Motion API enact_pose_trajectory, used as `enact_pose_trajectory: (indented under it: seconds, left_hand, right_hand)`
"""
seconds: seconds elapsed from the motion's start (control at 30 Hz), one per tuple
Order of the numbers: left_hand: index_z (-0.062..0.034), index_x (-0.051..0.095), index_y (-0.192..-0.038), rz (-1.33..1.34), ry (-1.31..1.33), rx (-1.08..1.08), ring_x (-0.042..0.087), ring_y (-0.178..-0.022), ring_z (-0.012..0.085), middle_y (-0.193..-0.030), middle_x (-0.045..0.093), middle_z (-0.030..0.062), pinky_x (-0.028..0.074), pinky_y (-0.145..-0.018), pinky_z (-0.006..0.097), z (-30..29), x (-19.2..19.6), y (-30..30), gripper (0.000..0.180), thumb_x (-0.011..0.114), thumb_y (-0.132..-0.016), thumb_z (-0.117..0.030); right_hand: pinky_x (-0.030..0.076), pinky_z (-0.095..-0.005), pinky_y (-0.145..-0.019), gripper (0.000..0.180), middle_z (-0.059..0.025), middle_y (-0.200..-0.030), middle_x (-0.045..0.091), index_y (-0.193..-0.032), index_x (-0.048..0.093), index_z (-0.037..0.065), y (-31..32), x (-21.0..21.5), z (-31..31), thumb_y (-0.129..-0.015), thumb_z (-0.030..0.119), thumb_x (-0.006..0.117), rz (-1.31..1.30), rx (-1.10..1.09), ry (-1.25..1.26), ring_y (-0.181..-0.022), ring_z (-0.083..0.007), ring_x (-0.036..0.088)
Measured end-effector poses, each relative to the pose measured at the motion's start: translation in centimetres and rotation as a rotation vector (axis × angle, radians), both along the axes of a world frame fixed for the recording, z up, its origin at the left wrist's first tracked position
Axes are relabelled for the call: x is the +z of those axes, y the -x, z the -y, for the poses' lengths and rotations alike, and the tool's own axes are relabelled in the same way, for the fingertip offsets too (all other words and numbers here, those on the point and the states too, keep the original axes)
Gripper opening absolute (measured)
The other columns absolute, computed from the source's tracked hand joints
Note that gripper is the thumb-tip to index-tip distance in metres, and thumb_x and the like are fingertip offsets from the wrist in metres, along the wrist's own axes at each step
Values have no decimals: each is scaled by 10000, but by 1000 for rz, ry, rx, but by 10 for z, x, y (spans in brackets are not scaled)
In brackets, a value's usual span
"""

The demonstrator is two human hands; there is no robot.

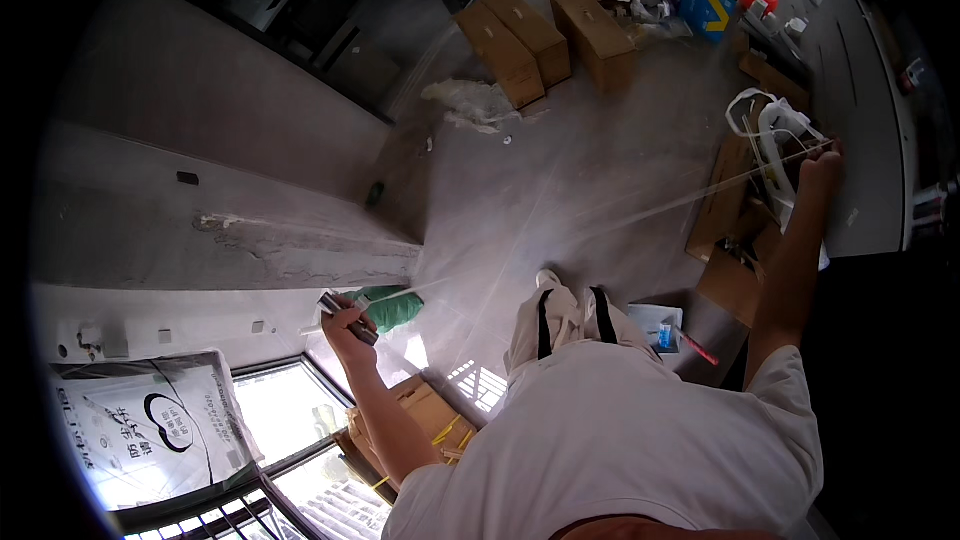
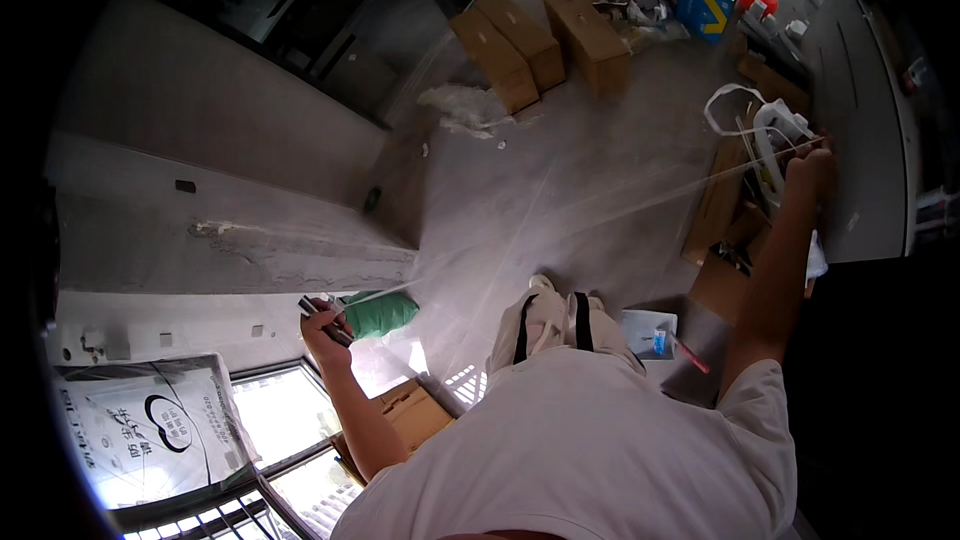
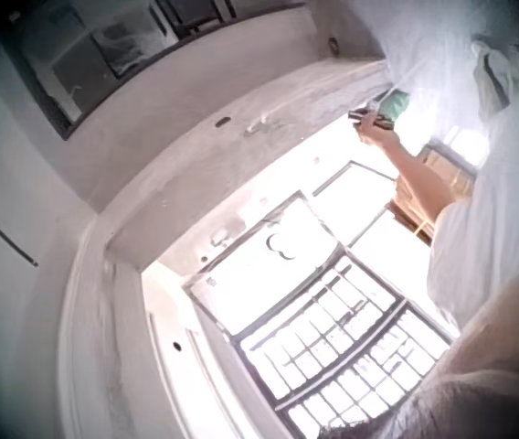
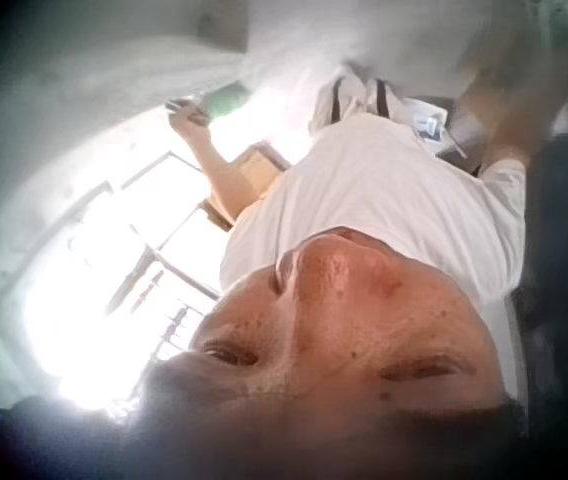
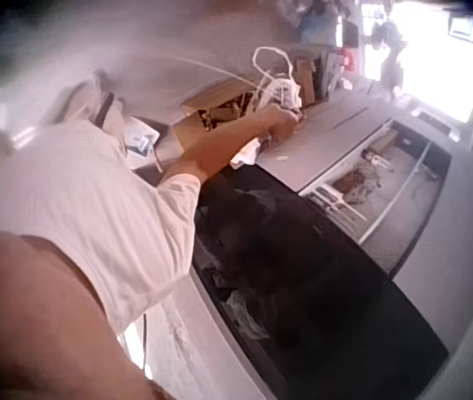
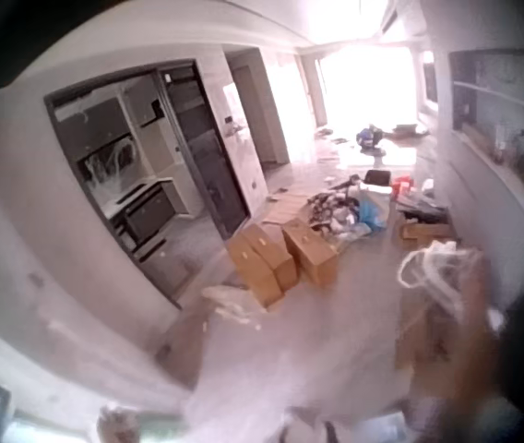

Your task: The person sits on the floor and installs a plumbing fixture by screwing a metal pipe into a wall outlet. They then wrap the threads of the pipe with blue sealing tape to ensure a watertight seal.

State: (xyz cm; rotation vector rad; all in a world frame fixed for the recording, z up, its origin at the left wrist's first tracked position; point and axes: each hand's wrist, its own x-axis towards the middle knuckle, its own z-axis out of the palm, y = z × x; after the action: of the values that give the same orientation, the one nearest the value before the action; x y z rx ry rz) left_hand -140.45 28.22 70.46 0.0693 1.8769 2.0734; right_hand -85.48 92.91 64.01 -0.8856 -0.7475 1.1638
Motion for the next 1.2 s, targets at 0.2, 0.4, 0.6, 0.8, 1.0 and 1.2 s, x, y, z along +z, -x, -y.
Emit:
enact_pose_trajectory:
  seconds: [0.2,0.4,0.6,0.8,1.0,1.2]
  left_hand:
    - [-31,587,-971,-57,-24,-251,579,-605,175,-866,551,65,492,-517,310,-193,-9,26,295,675,-690,-56]
    - [-21,603,-1025,166,-203,-920,595,-639,140,-873,598,62,471,-538,290,-414,24,62,331,704,-722,-103]
    - [-15,624,-1108,118,66,-1386,632,-794,138,-1081,627,79,519,-650,280,-563,54,99,423,717,-703,-94]
    - [-9,598,-1077,-277,71,-1582,564,-980,198,-1200,556,88,456,-821,306,-686,44,80,379,691,-711,-50]
    - [10,622,-1100,256,-46,-1471,645,-633,183,-829,645,104,515,-543,290,-836,23,46,300,620,-835,-130]
    - [11,615,-1086,468,-68,-1406,660,-632,199,-853,670,120,534,-510,316,-968,32,-2,302,634,-871,-200]
  right_hand:
    - [460,-259,-618,202,-53,-1051,727,-1184,727,26,262,27,43,-1075,181,656,7,513,0,-698,-92,552]
    - [539,-314,-726,981,-153,-1324,643,-1719,218,192,445,46,124,-933,38,784,397,1529,0,-805,-133,620]
    - [475,-301,-690,602,-71,-1001,660,-1580,466,77,429,55,-7,-1027,146,694,252,1424,234,-809,-134,585]
    - [461,-272,-696,466,-22,-1041,644,-1439,602,-4,411,42,-81,-1040,219,693,-180,1292,276,-835,-93,551]
    - [411,-227,-633,198,17,-948,659,-1195,710,32,366,16,-199,-1049,164,690,223,1145,54,-763,-52,533]
    - [538,-268,-679,172,-44,-1019,706,-1154,615,41,339,33,-333,-1106,207,618,-201,818,235,-824,-130,672]
